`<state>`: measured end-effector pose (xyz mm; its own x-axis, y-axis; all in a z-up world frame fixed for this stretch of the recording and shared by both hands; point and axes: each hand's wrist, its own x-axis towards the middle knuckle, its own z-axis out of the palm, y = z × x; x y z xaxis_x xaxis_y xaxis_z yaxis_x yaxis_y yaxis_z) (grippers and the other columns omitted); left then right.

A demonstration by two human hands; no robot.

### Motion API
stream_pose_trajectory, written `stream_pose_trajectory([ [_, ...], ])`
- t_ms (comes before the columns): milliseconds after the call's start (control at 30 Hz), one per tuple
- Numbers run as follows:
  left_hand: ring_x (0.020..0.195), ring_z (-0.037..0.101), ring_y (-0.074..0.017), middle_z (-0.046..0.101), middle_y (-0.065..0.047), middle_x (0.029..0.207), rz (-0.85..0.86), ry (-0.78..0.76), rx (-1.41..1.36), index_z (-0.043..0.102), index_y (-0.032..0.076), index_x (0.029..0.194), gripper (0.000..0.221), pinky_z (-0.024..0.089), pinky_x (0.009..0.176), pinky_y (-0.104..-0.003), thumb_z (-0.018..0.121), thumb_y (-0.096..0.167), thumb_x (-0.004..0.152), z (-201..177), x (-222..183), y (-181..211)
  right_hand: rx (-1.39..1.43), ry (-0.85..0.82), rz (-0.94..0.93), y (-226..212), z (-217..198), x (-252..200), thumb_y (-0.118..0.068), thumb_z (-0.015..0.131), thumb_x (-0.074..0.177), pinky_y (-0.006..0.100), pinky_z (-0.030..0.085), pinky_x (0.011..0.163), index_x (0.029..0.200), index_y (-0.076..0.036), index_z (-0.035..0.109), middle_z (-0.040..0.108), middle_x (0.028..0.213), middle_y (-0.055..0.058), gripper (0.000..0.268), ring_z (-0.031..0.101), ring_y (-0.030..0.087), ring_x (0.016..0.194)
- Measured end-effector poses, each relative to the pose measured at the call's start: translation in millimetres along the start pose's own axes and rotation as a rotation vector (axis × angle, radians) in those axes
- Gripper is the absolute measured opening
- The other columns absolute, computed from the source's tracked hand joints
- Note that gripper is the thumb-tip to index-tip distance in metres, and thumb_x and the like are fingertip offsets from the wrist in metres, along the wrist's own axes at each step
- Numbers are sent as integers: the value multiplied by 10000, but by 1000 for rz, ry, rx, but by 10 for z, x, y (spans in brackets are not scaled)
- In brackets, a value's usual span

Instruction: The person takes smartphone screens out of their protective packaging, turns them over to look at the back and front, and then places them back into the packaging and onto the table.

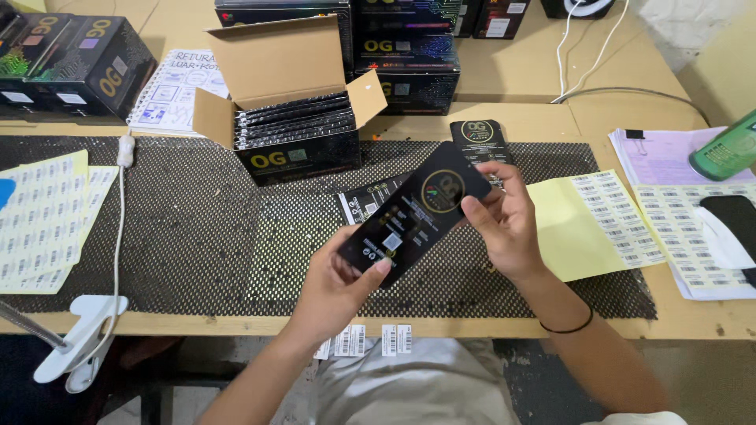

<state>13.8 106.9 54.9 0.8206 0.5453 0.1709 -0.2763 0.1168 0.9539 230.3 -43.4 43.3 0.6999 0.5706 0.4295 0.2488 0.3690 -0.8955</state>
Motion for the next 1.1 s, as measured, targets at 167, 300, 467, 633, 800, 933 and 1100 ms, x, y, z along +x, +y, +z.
stream_pose_trajectory([
  [167, 719, 692, -118, 710, -95, 826, 39, -46, -29, 678, -16, 1147, 328, 637, 582, -256, 769, -50, 833, 162, 470, 147, 83, -25, 160, -25, 35, 87, -271, 594, 993, 392, 646, 916, 1532, -83, 314, 684, 1176, 100, 636, 687, 151, 1012],
  [300, 733, 710, -110, 714, -71, 855, 72, -126, -102, 671, 13, 1145, 351, 630, 584, -229, 791, -48, 820, 292, 867, -64, 212, 60, 191, -10, 8, 191, -240, 463, 1083, 440, 623, 962, 1446, -76, 433, 693, 1157, 101, 399, 714, 219, 1037],
  [467, 714, 688, -88, 722, -57, 803, 26, -229, -87, 703, 31, 1041, 239, 591, 574, -200, 816, 12, 831, 388, 1117, -361, 80, 218, 178, -109, 52, 243, -190, 519, 1066, 323, 655, 829, 1429, -66, 520, 707, 1146, 120, 383, 733, 193, 950],
  [633, 664, 627, -40, 738, -43, 758, 36, -298, 10, 733, 40, 1009, 144, 535, 565, -168, 793, 117, 903, 388, 1106, -157, -51, 169, 161, 71, -28, 223, -163, 551, 1057, 387, 653, 810, 1418, -33, 564, 714, 1090, 154, 383, 740, 234, 953],
  [800, 636, 604, -22, 744, -45, 692, -102, -327, 70, 791, 33, 1018, 114, 520, 567, -151, 726, 100, 953, 284, 1043, -76, -64, 86, 192, 112, -56, 226, -139, 594, 1031, 344, 658, 719, 1322, -21, 621, 740, 1035, 155, 315, 753, 221, 860],
  [933, 621, 605, -37, 733, -46, 693, -162, -346, 23, 786, 0, 1086, 187, 500, 561, -149, 671, 111, 990, 221, 1104, -127, -10, 64, 222, 142, -117, 288, -131, 594, 1023, 345, 663, 693, 1343, -10, 604, 736, 1022, 157, 343, 762, 226, 854],
  [1100, 632, 557, -11, 727, 7, 706, -92, -343, 94, 759, 74, 1210, 286, 458, 592, -130, 580, 240, 1062, 212, 1099, -76, 27, 91, 232, 230, -207, 311, -153, 566, 1039, 379, 662, 724, 1361, -15, 580, 731, 1096, 164, 351, 761, 263, 928],
])
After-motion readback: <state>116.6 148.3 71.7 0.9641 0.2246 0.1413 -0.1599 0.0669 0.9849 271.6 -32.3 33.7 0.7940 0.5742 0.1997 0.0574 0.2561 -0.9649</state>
